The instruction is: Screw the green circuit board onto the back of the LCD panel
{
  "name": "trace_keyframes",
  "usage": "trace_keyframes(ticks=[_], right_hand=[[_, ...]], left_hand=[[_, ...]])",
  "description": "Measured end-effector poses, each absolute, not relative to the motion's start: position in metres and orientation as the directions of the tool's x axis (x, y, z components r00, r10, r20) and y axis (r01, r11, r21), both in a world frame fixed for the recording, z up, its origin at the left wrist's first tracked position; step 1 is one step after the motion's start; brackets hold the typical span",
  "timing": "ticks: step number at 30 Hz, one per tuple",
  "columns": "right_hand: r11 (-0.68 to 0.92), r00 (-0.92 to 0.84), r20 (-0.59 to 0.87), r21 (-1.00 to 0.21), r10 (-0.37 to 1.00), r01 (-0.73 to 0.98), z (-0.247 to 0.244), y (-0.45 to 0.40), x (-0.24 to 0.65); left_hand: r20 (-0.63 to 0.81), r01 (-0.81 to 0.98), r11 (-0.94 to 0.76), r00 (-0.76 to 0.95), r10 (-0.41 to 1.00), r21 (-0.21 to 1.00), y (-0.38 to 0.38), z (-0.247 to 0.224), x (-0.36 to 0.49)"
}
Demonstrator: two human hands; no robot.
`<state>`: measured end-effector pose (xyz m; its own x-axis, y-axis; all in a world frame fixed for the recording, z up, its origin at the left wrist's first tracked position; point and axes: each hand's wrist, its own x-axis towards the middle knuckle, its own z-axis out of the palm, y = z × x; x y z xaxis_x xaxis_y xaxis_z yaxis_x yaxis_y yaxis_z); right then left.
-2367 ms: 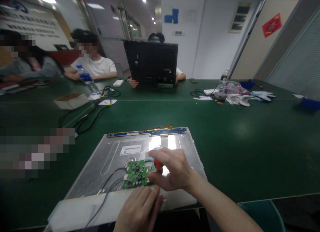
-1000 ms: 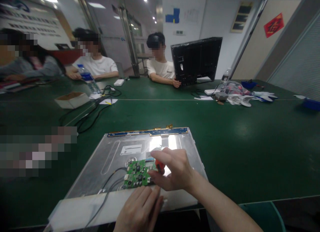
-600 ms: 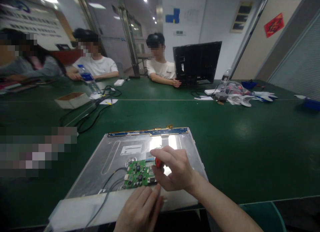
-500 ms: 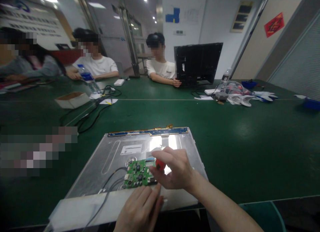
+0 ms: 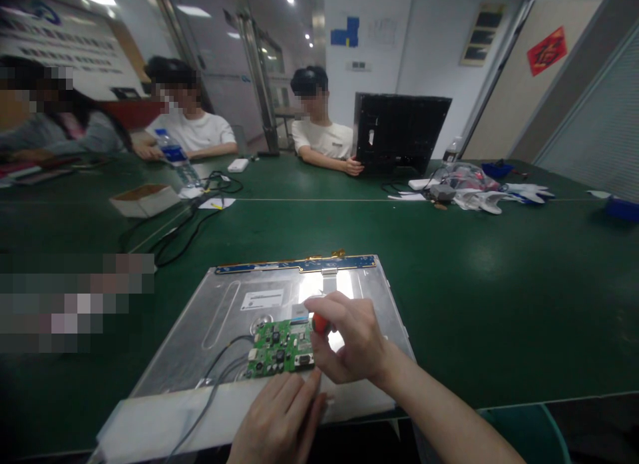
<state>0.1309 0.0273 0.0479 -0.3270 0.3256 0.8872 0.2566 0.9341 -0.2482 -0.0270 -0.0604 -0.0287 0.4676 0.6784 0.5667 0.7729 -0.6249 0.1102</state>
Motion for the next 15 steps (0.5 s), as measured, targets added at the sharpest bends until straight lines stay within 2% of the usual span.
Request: trace_keyframes(ticks=[8, 15], right_hand=[[0.93, -0.308, 0.902, -0.207, 0.301, 0.302, 0.0465, 0.0278, 0.1274], [0.944, -0.331, 0.89, -0.252, 0.313, 0.214, 0.0473, 0.0277, 0.1305]], left_hand=[[0.569, 0.769, -0.63, 0.473, 0.673, 0.107, -0.0629, -0.0272, -0.0265], [0.594, 0.763, -0.636, 0.463, 0.658, 0.11, -0.0639, -0.0256, -0.026]])
